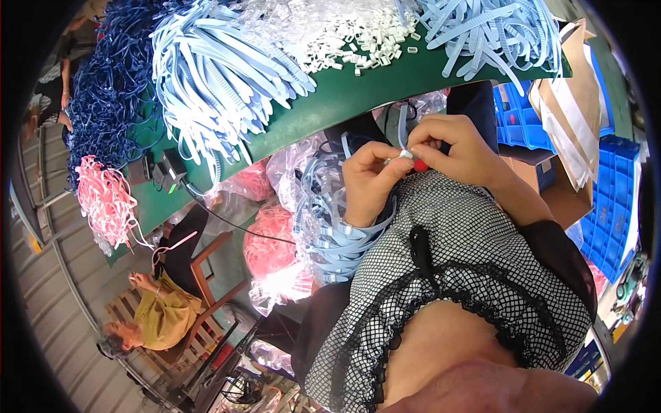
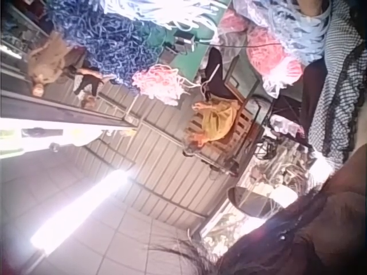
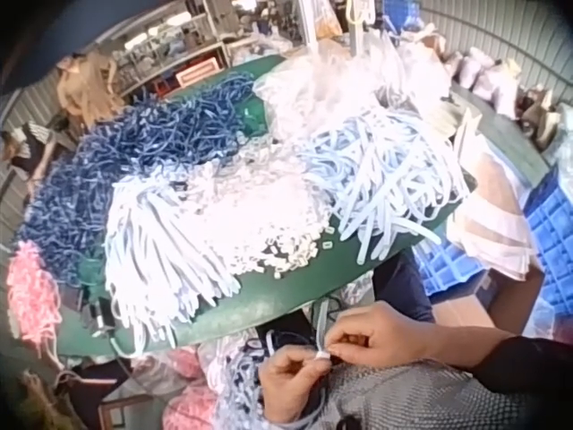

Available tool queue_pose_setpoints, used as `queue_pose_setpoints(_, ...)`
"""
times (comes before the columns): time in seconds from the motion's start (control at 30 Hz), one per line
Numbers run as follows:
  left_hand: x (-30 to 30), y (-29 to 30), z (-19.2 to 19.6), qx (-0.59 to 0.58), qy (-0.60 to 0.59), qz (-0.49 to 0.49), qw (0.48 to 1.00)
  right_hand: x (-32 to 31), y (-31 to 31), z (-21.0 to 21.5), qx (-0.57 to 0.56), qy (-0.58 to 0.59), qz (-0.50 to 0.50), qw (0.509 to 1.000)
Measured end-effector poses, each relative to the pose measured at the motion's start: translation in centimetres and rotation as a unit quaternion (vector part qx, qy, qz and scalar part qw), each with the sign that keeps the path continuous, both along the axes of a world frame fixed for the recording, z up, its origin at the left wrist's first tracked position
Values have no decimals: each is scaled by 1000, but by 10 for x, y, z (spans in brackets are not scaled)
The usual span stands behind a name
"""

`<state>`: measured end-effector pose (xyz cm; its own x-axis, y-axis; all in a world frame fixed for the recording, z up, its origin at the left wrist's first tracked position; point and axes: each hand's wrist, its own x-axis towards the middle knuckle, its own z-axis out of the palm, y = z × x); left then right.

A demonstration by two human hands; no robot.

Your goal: The person assembles blue ribbon straps into plastic buckles by hand at a workshop table.

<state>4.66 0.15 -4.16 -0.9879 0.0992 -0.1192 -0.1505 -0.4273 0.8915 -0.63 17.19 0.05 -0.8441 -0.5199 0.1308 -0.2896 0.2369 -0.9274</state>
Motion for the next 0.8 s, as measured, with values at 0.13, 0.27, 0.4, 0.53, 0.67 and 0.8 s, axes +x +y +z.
queue_pose_setpoints(0.13,0,-2,-3,-121,16,-1,993,2,1,0,17,-9,2,1000)
queue_pose_setpoints(0.27,-6,7,8,-266,161,69,948,0,2,-8,-21,-33,7,999)
queue_pose_setpoints(0.4,0,7,9,-350,227,72,906,1,1,-11,-22,-15,-21,999)
queue_pose_setpoints(0.53,4,7,10,-233,105,63,965,-1,4,-12,-24,-4,-40,999)
queue_pose_setpoints(0.67,5,2,6,-142,83,40,986,-2,4,-17,-41,-29,-24,998)
queue_pose_setpoints(0.8,3,-4,16,-40,16,-47,998,-7,10,-17,-43,0,2,999)
